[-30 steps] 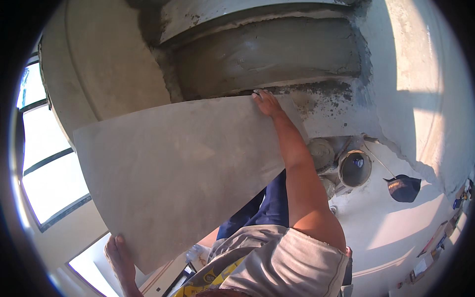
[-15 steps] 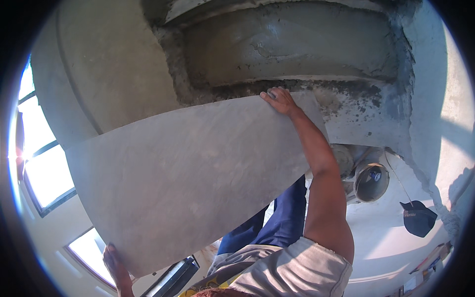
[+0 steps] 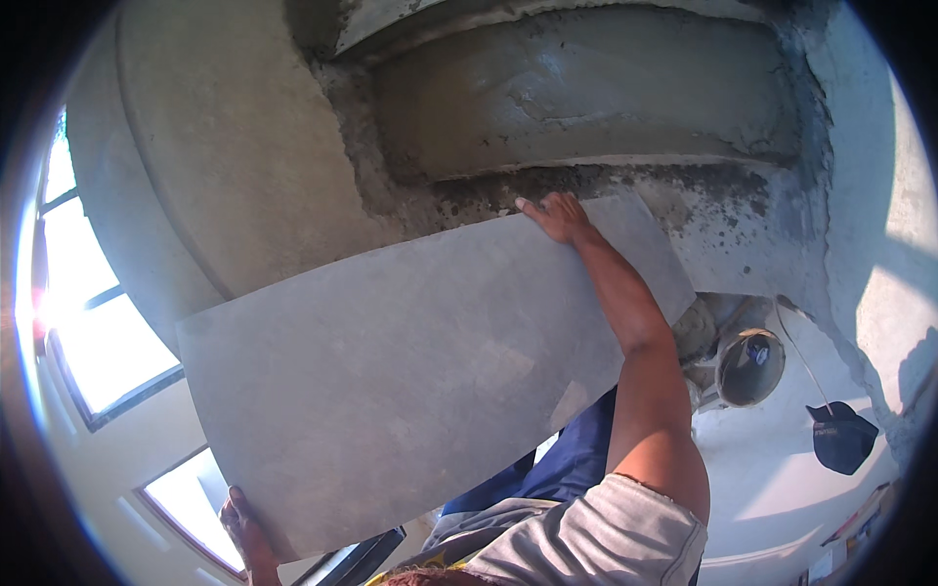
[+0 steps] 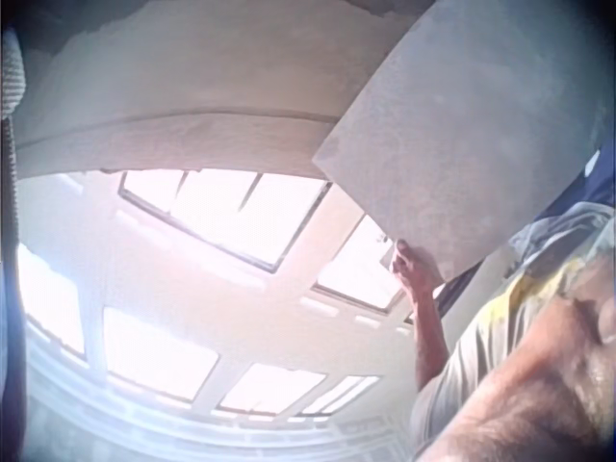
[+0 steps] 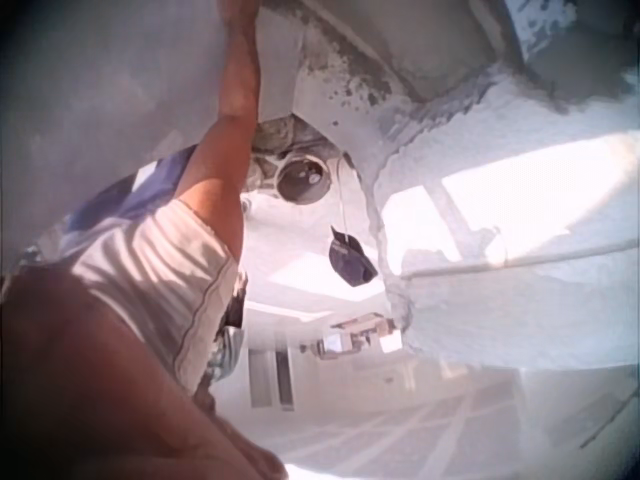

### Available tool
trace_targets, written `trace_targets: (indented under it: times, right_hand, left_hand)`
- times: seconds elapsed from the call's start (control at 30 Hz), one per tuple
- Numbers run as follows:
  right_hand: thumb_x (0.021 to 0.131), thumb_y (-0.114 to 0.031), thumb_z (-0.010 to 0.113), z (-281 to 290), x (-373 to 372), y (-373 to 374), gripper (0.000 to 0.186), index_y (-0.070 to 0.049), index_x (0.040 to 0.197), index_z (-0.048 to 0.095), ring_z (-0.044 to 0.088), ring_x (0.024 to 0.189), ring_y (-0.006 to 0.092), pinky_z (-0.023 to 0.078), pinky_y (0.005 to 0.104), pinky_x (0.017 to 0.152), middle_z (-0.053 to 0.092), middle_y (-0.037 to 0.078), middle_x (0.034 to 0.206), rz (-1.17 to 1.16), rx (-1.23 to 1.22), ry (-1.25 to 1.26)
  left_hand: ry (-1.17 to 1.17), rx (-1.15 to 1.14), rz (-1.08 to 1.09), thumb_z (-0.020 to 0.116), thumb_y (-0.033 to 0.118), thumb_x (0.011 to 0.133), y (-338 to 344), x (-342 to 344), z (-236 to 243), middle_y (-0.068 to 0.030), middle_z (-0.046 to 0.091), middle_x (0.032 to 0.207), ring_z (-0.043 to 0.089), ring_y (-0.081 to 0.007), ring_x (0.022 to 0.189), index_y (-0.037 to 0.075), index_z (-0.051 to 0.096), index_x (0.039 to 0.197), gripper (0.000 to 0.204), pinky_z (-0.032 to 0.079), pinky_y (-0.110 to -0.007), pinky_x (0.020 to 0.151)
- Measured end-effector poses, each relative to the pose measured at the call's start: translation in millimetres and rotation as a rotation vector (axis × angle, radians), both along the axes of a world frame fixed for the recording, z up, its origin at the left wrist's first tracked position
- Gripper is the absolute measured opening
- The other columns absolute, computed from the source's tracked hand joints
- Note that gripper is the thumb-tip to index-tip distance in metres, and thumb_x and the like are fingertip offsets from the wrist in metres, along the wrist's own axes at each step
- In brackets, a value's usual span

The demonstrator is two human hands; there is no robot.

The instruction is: The person scoops mortar from a bucket using a trowel and spreads it across the back of a large tile, then lifts the tile and presses it into place on a concrete step.

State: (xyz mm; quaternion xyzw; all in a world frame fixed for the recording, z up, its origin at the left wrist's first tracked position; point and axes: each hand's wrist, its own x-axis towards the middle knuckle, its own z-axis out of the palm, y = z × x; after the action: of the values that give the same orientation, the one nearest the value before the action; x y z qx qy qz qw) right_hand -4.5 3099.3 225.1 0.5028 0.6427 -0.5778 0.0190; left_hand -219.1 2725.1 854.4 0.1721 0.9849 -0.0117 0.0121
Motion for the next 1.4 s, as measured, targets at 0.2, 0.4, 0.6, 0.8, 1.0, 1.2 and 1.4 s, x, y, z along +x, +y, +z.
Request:
trace_targets:
  times: [0.2, 0.4, 0.6, 0.8, 1.0, 1.2, 1.4]
  right_hand:
    - [0.093, -0.076, 0.050, 8.0, 22.9, -23.3, 0.089, 0.010, 0.095, 0.072, 0.065, 0.103, 0.0419, 0.050, 0.0497, 0.093, 0.070, 0.029, 0.102, -0.061, 0.009, -0.049]
    - [0.096, -0.078, 0.043, 44.1, 66.3, -15.4, 0.092, 0.010, 0.105, 0.070, 0.056, 0.120, 0.0393, 0.043, 0.0475, 0.105, 0.063, 0.027, 0.121, 0.018, -0.064, -0.124]
    - [0.095, -0.081, 0.038, 30.3, 107.3, -1.3, 0.091, 0.005, 0.091, 0.069, 0.061, 0.110, 0.0379, 0.045, 0.0495, 0.101, 0.067, 0.025, 0.103, 0.053, 0.094, -0.224]
    - [0.097, -0.080, 0.035, 55.3, 115.2, 11.5, 0.092, 0.004, 0.104, 0.071, 0.060, 0.116, 0.0403, 0.043, 0.0482, 0.107, 0.067, 0.028, 0.114, 0.122, 0.038, -0.272]
    - [0.096, -0.077, 0.039, 48.0, 154.3, -5.2, 0.092, 0.009, 0.104, 0.071, 0.058, 0.121, 0.0418, 0.042, 0.0483, 0.108, 0.066, 0.031, 0.118, -0.010, 0.134, -0.326]
    - [0.097, -0.075, 0.039, 94.2, 174.6, -24.5, 0.091, 0.009, 0.097, 0.073, 0.060, 0.118, 0.0423, 0.044, 0.0473, 0.106, 0.068, 0.032, 0.114, -0.004, 0.060, -0.357]
    - [0.097, -0.075, 0.040, 120.7, 204.4, -52.9, 0.090, 0.008, 0.097, 0.074, 0.063, 0.114, 0.0432, 0.047, 0.0475, 0.103, 0.070, 0.031, 0.109, -0.086, 0.048, -0.395]
  left_hand:
    - [0.021, -0.062, -0.085, 0.041, 0.039, 0.112, 7.2, -19.5, 5.6, -0.0081, 0.063, 0.075, 0.058, -0.0162, 0.068, -0.004, 0.065, 0.092, 0.054, 0.049, -0.037, 0.065]
    - [-0.006, -0.096, -0.092, 0.036, 0.036, 0.111, 3.1, -23.7, -8.8, -0.0151, 0.069, 0.082, 0.062, -0.0218, 0.067, -0.009, 0.063, 0.099, 0.053, 0.052, -0.041, 0.065]
    - [-0.161, -0.267, 0.119, 0.046, 0.052, 0.106, 12.9, 3.6, -32.8, -0.0329, 0.067, 0.114, 0.063, -0.0406, 0.100, -0.012, 0.064, 0.122, 0.068, 0.050, -0.052, 0.090]
    - [-0.338, -0.037, -0.024, 0.037, 0.038, 0.111, -57.9, -23.3, -59.2, -0.0176, 0.064, 0.101, 0.060, -0.0270, 0.086, -0.005, 0.058, 0.118, 0.049, 0.050, -0.046, 0.082]
    - [-0.181, -0.027, -0.111, 0.048, 0.034, 0.108, -19.1, -25.4, -55.7, -0.0121, 0.066, 0.072, 0.055, -0.0192, 0.066, -0.008, 0.063, 0.087, 0.049, 0.045, -0.042, 0.065]
    - [-0.228, -0.080, -0.137, 0.045, 0.041, 0.110, -4.5, -29.7, -38.1, -0.0081, 0.063, 0.074, 0.052, -0.0161, 0.073, -0.007, 0.067, 0.092, 0.056, 0.045, -0.040, 0.069]
    - [-0.204, -0.123, -0.223, 0.044, 0.041, 0.108, -6.7, -59.9, -41.4, -0.0248, 0.070, 0.093, 0.064, -0.0364, 0.086, -0.008, 0.069, 0.107, 0.055, 0.048, -0.049, 0.082]
